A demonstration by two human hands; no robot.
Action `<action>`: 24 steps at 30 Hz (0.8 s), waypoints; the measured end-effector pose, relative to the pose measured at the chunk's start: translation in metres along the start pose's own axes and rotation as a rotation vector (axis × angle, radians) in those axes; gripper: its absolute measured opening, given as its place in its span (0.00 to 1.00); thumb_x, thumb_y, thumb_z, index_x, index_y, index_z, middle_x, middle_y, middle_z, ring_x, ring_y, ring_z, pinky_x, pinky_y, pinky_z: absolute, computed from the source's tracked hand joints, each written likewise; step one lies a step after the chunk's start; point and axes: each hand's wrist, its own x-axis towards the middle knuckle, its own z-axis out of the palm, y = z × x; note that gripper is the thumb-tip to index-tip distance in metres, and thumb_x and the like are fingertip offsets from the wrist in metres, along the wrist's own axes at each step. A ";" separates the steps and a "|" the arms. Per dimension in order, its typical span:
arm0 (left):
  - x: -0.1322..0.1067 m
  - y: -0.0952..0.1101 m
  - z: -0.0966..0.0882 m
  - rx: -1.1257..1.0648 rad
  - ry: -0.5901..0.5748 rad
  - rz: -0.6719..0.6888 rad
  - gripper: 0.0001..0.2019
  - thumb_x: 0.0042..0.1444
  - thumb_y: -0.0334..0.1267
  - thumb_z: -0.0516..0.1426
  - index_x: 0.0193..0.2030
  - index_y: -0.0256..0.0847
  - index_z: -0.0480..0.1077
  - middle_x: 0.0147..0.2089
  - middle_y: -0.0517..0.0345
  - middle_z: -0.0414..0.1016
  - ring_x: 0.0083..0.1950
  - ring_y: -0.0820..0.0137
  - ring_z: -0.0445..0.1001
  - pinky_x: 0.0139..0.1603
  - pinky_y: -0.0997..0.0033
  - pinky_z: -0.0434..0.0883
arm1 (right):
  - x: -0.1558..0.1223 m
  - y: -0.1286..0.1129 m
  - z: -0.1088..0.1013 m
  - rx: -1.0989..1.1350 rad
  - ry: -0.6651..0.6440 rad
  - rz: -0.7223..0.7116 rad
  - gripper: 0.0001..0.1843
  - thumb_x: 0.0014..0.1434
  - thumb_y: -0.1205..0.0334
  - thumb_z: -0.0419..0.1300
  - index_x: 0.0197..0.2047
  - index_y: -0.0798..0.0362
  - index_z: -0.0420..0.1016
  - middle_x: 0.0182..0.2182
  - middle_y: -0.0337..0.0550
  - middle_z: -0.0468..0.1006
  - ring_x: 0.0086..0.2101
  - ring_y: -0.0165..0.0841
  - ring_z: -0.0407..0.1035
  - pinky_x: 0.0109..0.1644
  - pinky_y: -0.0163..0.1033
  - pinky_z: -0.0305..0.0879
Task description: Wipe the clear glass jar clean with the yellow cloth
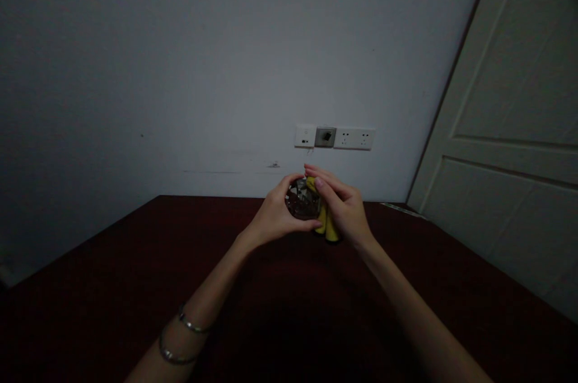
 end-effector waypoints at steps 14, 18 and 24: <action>0.001 -0.004 0.000 0.068 -0.063 0.016 0.39 0.39 0.39 0.67 0.59 0.42 0.57 0.57 0.48 0.67 0.54 0.58 0.70 0.55 0.55 0.68 | -0.004 0.011 0.007 -0.170 0.043 -0.131 0.13 0.61 0.62 0.55 0.47 0.45 0.77 0.50 0.43 0.76 0.51 0.36 0.69 0.58 0.50 0.64; 0.001 -0.007 0.002 0.094 -0.075 0.057 0.41 0.37 0.41 0.68 0.59 0.41 0.56 0.59 0.46 0.65 0.59 0.56 0.66 0.59 0.50 0.64 | 0.000 0.013 0.004 -0.141 0.076 -0.035 0.11 0.60 0.60 0.56 0.44 0.47 0.78 0.46 0.44 0.79 0.49 0.36 0.71 0.58 0.50 0.64; -0.001 -0.010 0.003 0.032 -0.053 -0.002 0.32 0.41 0.34 0.65 0.55 0.40 0.59 0.53 0.48 0.68 0.52 0.59 0.71 0.52 0.56 0.69 | -0.008 0.009 0.008 -0.378 -0.069 -0.333 0.17 0.60 0.65 0.55 0.52 0.46 0.73 0.54 0.46 0.72 0.54 0.37 0.66 0.60 0.54 0.60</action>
